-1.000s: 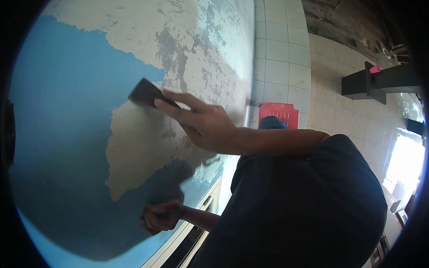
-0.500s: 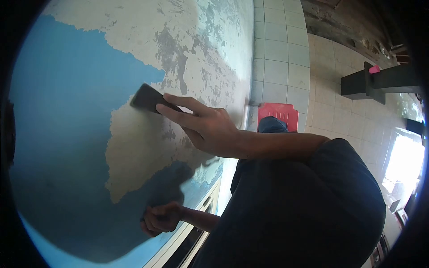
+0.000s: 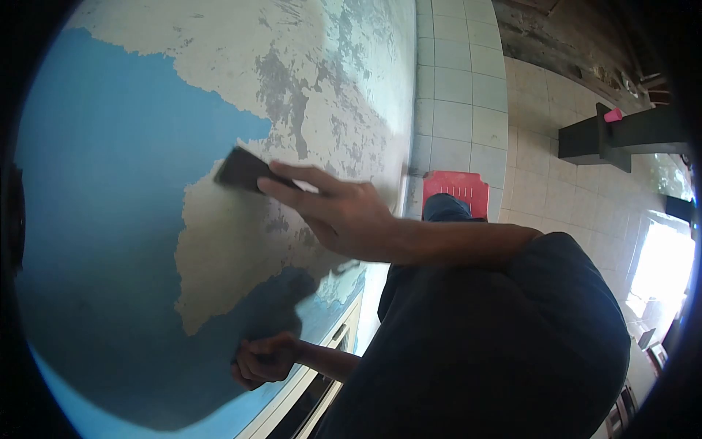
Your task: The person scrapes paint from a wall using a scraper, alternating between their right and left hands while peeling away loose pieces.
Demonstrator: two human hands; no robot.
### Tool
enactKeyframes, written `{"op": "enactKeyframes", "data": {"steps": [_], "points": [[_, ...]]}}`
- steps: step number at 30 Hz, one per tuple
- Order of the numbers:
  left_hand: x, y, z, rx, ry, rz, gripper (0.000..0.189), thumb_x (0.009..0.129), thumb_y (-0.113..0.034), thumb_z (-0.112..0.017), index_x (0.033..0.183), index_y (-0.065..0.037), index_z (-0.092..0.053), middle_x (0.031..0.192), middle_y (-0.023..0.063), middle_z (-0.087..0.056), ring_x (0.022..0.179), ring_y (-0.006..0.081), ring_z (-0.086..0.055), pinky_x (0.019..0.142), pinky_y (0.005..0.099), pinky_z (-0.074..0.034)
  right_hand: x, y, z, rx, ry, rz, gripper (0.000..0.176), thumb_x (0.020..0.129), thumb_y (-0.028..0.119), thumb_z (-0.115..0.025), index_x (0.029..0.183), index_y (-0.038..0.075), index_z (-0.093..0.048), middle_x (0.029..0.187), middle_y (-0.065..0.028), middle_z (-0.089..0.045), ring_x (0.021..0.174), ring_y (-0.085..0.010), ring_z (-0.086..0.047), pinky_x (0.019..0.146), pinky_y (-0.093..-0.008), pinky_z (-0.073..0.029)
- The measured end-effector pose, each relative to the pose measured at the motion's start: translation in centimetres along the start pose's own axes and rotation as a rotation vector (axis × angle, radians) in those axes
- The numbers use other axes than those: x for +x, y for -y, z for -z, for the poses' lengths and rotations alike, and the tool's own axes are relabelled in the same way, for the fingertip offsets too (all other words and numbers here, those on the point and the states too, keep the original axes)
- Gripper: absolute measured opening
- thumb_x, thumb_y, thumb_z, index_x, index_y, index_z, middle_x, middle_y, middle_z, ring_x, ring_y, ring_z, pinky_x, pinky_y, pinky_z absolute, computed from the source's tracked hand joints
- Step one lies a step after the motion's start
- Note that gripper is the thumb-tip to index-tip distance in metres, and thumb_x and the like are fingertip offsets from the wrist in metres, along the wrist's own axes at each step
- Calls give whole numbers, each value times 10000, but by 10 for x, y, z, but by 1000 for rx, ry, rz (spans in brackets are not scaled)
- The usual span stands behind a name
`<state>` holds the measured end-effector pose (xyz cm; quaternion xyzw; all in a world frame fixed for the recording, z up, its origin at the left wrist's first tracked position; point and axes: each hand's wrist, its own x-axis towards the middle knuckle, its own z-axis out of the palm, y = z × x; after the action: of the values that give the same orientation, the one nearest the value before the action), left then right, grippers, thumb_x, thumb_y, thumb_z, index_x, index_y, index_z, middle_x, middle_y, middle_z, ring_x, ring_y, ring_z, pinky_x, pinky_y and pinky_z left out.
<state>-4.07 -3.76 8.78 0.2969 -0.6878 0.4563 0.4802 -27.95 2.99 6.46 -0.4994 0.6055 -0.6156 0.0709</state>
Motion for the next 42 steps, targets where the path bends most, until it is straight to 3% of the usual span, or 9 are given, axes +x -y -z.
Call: {"op": "enactKeyframes", "data": {"steps": [5, 14, 18, 24, 27, 31, 35, 39, 42], "points": [[-3, 3, 1, -1, 3, 1, 170, 878, -161, -486, 780, -43, -559, 755, 46, -570, 854, 232, -491, 814, 386, -393, -7, 9, 1, 78, 52, -55, 554, 796, -140, -536, 1297, 94, -507, 1344, -151, -444, 1037, -277, -617, 680, -251, -573], [1, 1, 1, -20, 3, -6, 200, 917, -193, -517, 814, -36, -587, 748, 41, -593, 868, 248, -510, 787, 374, -410, -8, 8, 1, 83, 59, -26, 524, 798, -136, -542, 1273, 84, -530, 1340, -161, -444, 1033, -279, -617, 708, -265, -573], [-1, 1, 3, -10, 4, 7, 187, 906, -186, -514, 813, -37, -577, 751, 44, -582, 867, 243, -500, 796, 377, -403, 4, -5, -2, 31, -30, -14, 542, 790, -146, -535, 1282, 83, -526, 1344, -156, -444, 969, -244, -637, 662, -256, -562], [-2, 1, 0, -10, 12, 13, 162, 884, -158, -484, 810, -38, -562, 755, 50, -562, 870, 235, -483, 821, 385, -387, -4, 0, 4, 67, 88, -107, 516, 806, -139, -541, 1277, 71, -522, 1338, -159, -447, 1035, -270, -615, 750, -250, -564], [-2, 1, 2, 10, 23, 7, 157, 882, -156, -482, 812, -38, -559, 749, 49, -560, 866, 234, -482, 819, 385, -386, 3, -11, -7, 66, -50, -5, 513, 814, -127, -543, 1284, 76, -519, 1352, -159, -441, 954, -228, -640, 688, -253, -557], [-1, 0, 1, 15, 28, 4, 148, 880, -152, -484, 817, -37, -553, 745, 47, -560, 842, 226, -484, 818, 384, -385, -9, 0, -2, 130, 60, -17, 520, 820, -139, -526, 1294, 76, -506, 1345, -167, -442, 1082, -270, -585, 787, -277, -551], [-1, 0, 2, 28, 27, -3, 146, 879, -152, -485, 818, -36, -549, 743, 46, -561, 812, 219, -488, 819, 382, -387, 3, -6, -10, 117, -83, 14, 505, 826, -127, -528, 1290, 73, -512, 1342, -178, -443, 1007, -237, -622, 726, -268, -555], [0, -1, -2, -7, 8, -5, 151, 880, -152, -484, 808, -37, -552, 736, 45, -561, 809, 218, -490, 817, 384, -387, -7, 3, -2, 68, 36, -19, 525, 823, -132, -527, 1300, 87, -507, 1339, -169, -444, 963, -218, -635, 665, -243, -553], [-1, 1, 2, 0, 19, -12, 156, 881, -152, -484, 799, -38, -551, 734, 45, -561, 809, 217, -491, 819, 382, -389, 3, -4, -9, 44, -75, 5, 547, 809, -134, -535, 1301, 103, -511, 1349, -159, -446, 768, -151, -636, 588, -229, -532]]}}
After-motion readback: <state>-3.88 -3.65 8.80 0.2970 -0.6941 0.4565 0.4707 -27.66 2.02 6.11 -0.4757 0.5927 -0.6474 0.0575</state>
